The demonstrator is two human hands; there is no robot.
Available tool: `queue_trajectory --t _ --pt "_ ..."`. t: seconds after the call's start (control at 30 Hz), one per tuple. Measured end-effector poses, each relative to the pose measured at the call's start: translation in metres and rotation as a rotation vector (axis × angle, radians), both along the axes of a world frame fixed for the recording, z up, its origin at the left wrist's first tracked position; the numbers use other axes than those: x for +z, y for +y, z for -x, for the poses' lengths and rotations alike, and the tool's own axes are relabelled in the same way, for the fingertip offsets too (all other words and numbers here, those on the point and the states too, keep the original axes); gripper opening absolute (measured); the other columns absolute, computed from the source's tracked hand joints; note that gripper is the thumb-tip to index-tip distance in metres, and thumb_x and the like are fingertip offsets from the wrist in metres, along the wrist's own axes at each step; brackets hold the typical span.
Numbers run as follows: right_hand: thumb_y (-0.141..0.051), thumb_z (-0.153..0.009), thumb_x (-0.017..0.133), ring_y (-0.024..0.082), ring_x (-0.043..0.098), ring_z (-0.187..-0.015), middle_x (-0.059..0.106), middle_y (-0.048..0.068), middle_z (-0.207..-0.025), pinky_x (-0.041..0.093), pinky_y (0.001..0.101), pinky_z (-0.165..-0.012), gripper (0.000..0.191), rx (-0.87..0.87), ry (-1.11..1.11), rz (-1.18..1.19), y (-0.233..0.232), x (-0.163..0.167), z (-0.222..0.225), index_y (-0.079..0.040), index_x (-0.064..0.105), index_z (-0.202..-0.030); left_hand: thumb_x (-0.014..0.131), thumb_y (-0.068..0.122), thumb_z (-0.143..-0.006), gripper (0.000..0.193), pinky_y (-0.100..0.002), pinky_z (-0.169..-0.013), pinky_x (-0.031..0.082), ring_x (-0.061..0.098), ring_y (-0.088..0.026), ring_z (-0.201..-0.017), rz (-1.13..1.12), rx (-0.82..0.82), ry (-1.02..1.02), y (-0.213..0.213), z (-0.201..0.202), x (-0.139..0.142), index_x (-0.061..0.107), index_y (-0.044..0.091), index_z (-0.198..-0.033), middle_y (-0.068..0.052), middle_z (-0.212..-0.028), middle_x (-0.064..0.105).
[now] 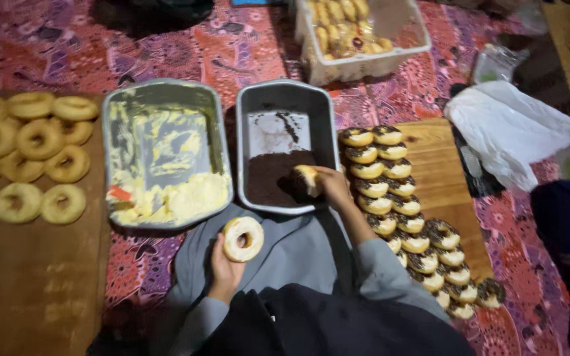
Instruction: The person sits on the floor and repeatedly picks up plain donuts, splits them open, fills them with a white cream from a metal tray, and places them into a second tray containing dark crumbs. The filled donuts are then arranged in rows on a wooden board.
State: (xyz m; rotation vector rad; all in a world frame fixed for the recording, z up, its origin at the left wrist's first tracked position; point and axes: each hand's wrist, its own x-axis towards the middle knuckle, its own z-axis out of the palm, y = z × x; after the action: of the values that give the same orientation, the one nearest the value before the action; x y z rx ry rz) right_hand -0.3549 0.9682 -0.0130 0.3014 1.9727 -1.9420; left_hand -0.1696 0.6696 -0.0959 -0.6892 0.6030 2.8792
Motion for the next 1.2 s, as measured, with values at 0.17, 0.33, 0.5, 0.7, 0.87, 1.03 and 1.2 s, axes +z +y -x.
queue_trajectory --t 0.17,0.33,0.5,0.7,0.87,1.03,1.2 --pt "-0.011 -0.081 0.050 0.026 0.071 -0.106 0.074 0.014 -0.116 0.057 0.0383 -0.098 0.049 -0.413 -0.116 0.687 0.137 -0.018 -0.082 0.000 0.063 -0.127 0.043 0.045 -0.112 0.054 -0.050 -0.112 0.043 0.058 -0.029 -0.124 0.013 0.065 0.042 -0.010 -0.002 -0.010 0.057 0.002 -0.141 -0.014 -0.136 0.063" --pt "-0.018 -0.098 0.057 0.015 0.066 -0.068 0.074 0.009 -0.102 0.048 0.0225 -0.044 0.033 -0.764 0.137 0.528 0.282 -0.011 -0.169 -0.003 0.069 -0.125 0.045 0.047 -0.117 0.055 -0.049 -0.111 0.045 0.060 -0.029 -0.123 0.084 0.009 0.105 -0.016 -0.005 -0.006 0.058 0.001 -0.144 -0.015 -0.136 0.063" --pt "-0.009 -0.091 0.063 0.017 0.064 -0.067 0.070 0.009 -0.094 0.050 0.0277 -0.049 0.034 -1.101 0.111 0.009 0.358 0.008 -0.157 -0.014 0.063 -0.124 0.043 0.052 -0.109 0.063 -0.054 -0.117 0.040 0.057 -0.032 -0.131 0.174 -0.022 0.050 -0.005 0.003 0.023 0.054 0.003 -0.146 -0.015 -0.142 0.060" --pt "-0.012 -0.087 0.070 0.022 0.073 -0.081 0.074 0.014 -0.097 0.060 0.0374 -0.070 0.026 -0.884 -0.096 -0.468 0.360 -0.002 -0.125 -0.008 0.073 -0.112 0.041 0.052 -0.104 0.066 -0.075 -0.113 0.034 0.054 -0.040 -0.132 0.131 -0.045 -0.012 0.007 0.003 0.056 0.052 0.001 -0.145 -0.017 -0.138 0.060" --pt "-0.022 -0.094 0.068 0.044 0.070 -0.091 0.072 0.029 -0.096 0.055 0.0518 -0.076 0.026 -0.574 -0.229 -1.427 0.345 -0.002 -0.136 0.000 0.080 -0.100 0.039 0.050 -0.103 0.064 -0.080 -0.106 0.036 0.055 -0.043 -0.130 0.105 -0.185 -0.002 0.005 0.000 0.064 0.051 0.004 -0.144 -0.016 -0.133 0.060" --pt "-0.027 -0.105 0.041 0.026 0.068 -0.096 0.070 0.014 -0.115 0.061 0.0399 -0.079 0.040 -0.515 -0.154 -0.247 0.177 -0.001 -0.137 -0.007 0.055 -0.136 0.035 0.054 -0.104 0.066 -0.067 -0.092 0.050 0.062 -0.041 -0.116 -0.024 -0.411 0.048 0.046 -0.002 0.042 0.053 0.001 -0.138 -0.019 -0.127 0.067" --pt "-0.026 -0.098 0.059 0.020 0.067 -0.116 0.069 0.010 -0.127 0.056 0.0372 -0.098 0.048 0.295 -0.334 0.649 -0.005 0.016 -0.136 0.000 0.059 -0.139 0.047 0.047 -0.110 0.050 -0.058 -0.096 0.051 0.061 -0.036 -0.116 -0.124 -0.546 0.065 0.065 0.007 0.026 0.055 0.006 -0.137 -0.017 -0.128 0.064"
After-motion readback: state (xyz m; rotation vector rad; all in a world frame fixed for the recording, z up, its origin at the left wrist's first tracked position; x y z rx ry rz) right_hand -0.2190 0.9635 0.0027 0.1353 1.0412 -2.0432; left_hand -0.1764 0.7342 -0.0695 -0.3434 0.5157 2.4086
